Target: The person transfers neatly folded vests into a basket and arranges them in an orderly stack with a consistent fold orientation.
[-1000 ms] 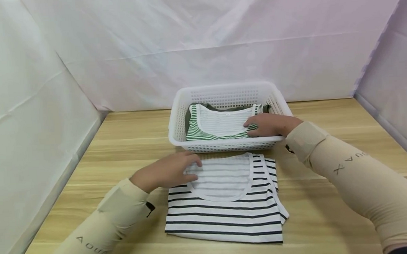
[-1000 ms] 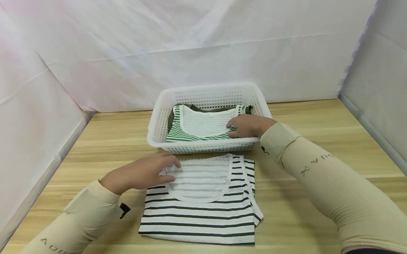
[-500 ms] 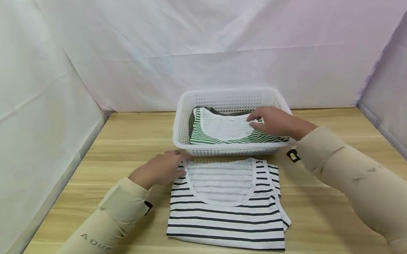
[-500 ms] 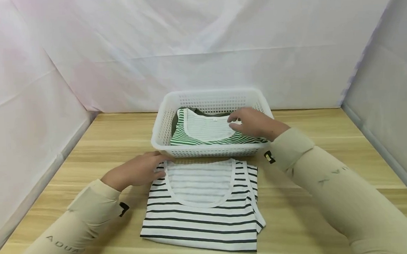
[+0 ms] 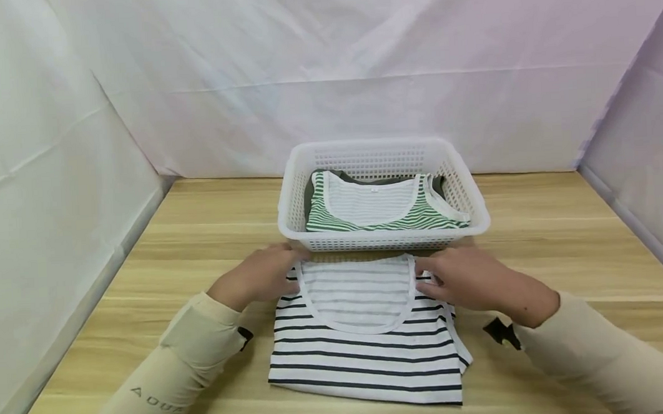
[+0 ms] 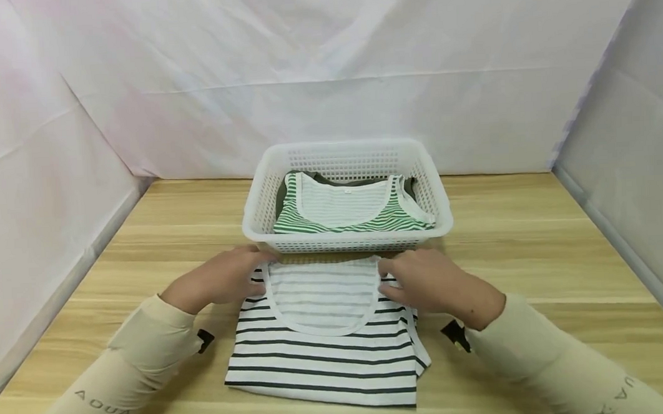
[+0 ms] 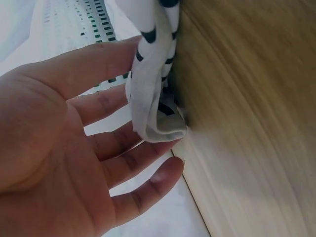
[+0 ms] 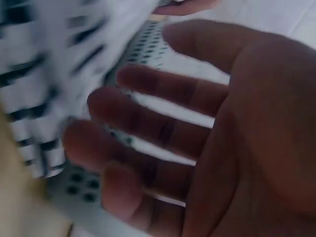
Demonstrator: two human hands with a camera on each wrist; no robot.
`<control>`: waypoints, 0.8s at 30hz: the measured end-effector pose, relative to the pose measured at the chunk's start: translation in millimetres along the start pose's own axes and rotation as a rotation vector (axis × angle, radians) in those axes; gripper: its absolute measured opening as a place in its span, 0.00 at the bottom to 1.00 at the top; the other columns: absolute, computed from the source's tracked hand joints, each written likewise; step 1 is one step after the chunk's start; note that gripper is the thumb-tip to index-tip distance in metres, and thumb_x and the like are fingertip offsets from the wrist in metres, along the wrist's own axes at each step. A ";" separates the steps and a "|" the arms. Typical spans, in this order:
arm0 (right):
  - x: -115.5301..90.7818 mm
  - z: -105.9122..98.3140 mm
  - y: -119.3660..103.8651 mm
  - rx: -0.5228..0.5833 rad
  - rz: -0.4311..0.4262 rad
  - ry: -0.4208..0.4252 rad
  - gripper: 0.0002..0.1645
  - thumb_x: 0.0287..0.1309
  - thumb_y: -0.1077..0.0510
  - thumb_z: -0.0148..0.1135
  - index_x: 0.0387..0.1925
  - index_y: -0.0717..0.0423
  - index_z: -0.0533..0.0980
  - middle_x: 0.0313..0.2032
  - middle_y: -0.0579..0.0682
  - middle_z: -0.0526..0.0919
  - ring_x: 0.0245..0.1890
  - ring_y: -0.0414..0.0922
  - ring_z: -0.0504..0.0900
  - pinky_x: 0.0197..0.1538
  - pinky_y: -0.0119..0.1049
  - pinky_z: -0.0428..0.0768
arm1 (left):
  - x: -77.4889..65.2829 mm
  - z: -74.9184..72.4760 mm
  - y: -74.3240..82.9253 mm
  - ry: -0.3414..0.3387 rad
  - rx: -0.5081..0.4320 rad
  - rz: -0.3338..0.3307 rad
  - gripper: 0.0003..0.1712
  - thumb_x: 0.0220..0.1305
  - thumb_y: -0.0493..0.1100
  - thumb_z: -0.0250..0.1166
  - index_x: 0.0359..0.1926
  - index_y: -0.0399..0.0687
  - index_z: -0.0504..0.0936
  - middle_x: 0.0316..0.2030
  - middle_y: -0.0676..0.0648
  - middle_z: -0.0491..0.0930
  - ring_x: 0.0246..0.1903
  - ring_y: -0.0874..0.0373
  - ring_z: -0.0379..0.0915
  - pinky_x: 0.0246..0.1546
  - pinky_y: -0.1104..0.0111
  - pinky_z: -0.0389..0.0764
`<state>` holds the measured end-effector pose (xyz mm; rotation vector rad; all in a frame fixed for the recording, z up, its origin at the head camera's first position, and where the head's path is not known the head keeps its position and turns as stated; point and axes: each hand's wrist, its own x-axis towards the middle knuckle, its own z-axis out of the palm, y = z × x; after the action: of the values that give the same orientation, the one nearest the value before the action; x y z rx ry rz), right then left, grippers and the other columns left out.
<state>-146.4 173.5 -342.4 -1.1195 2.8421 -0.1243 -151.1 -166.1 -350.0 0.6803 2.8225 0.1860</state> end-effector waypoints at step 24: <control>1.4 34.8 23.0 0.074 0.323 -0.051 0.42 0.45 0.23 0.52 0.45 0.54 0.72 0.34 0.48 0.78 0.25 0.42 0.75 0.24 0.39 0.70 | 3.3 2.5 -10.4 -0.028 -0.166 -0.035 0.30 0.46 0.48 0.70 0.54 0.51 0.74 0.50 0.52 0.76 0.45 0.58 0.71 0.48 0.59 0.73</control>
<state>-159.2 187.8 -379.5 -0.6286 2.8987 -0.1740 -157.9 -173.6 -354.9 0.5917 2.7508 0.3959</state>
